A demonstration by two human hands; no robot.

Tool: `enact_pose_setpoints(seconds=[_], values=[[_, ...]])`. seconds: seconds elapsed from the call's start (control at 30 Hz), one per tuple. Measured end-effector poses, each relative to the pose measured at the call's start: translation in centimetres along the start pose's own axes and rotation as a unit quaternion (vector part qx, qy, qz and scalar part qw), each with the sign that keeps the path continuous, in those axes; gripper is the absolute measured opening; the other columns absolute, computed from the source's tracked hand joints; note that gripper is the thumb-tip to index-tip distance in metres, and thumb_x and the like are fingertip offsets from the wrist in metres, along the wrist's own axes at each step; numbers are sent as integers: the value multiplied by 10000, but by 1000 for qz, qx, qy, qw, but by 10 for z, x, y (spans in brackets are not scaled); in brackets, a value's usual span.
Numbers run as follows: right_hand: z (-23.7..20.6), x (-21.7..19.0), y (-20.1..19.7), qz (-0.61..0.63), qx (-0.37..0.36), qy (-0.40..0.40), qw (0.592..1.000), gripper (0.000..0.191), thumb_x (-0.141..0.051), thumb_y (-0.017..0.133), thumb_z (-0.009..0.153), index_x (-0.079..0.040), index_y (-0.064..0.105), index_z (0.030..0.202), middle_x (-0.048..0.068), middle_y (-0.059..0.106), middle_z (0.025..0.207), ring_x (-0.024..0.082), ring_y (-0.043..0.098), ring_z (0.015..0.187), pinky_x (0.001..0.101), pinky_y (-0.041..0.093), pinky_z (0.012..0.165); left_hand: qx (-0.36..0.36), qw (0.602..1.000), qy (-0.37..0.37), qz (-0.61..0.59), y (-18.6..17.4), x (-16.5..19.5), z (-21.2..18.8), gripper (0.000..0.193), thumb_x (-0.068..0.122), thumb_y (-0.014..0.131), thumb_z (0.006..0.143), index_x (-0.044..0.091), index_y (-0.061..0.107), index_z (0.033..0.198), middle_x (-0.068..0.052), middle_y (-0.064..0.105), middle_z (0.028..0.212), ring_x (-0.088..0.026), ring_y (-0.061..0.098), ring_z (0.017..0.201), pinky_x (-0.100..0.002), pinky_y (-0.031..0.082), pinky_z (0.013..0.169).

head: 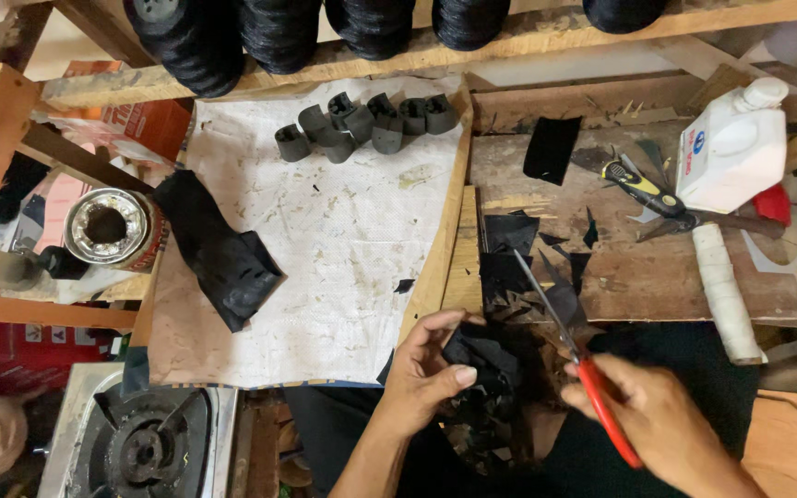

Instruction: The person cuts a strip of black rubber with scissors, wraps it around small cylindrical rubber pieces, and trims the excess. The person repeats this process for several pieces, placing the finished items on a white paper on the workbench.

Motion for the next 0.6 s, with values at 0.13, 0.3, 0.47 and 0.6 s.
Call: enact_pose_setpoints(seconds=[0.13,0.3,0.47,0.6], values=[[23,-71,-62,-408,179,18,895,403,-546,748,869,-240,743,1131,106,770,830,307,746,783,427,579,716,19,999,35,18,1,20,5,674,71,817,802,8,524,1406,-137,607,1396,-208,523,1228,-248,488,824],[23,-122,-72,-410,241,-100,874,468,-430,753,855,-180,703,1246,138,733,1069,347,709,996,451,556,869,-25,996,87,-4,16,31,-2,646,76,816,853,-7,517,1419,-167,601,1407,-250,523,1400,-322,467,1122],[-16,-162,-17,-202,135,-415,877,679,-230,790,687,-25,646,1318,181,633,1346,349,643,1161,421,514,935,-22,997,19,-73,24,7,-9,668,114,842,822,5,517,1395,-165,603,1392,-271,552,1311,-380,471,1039],[-3,-151,9,-102,10,-351,931,569,-34,769,661,-52,702,1226,101,726,1131,245,732,1023,331,575,865,-55,996,36,-56,36,8,-15,640,120,826,873,-10,525,1423,-180,602,1423,-268,552,1372,-362,465,1154]])
Point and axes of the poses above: each hand's wrist, its own z-axis towards the middle knuckle, its own y-axis out of the palm, x = y × z, the point moved 9 cm from there along z, towards the middle knuckle
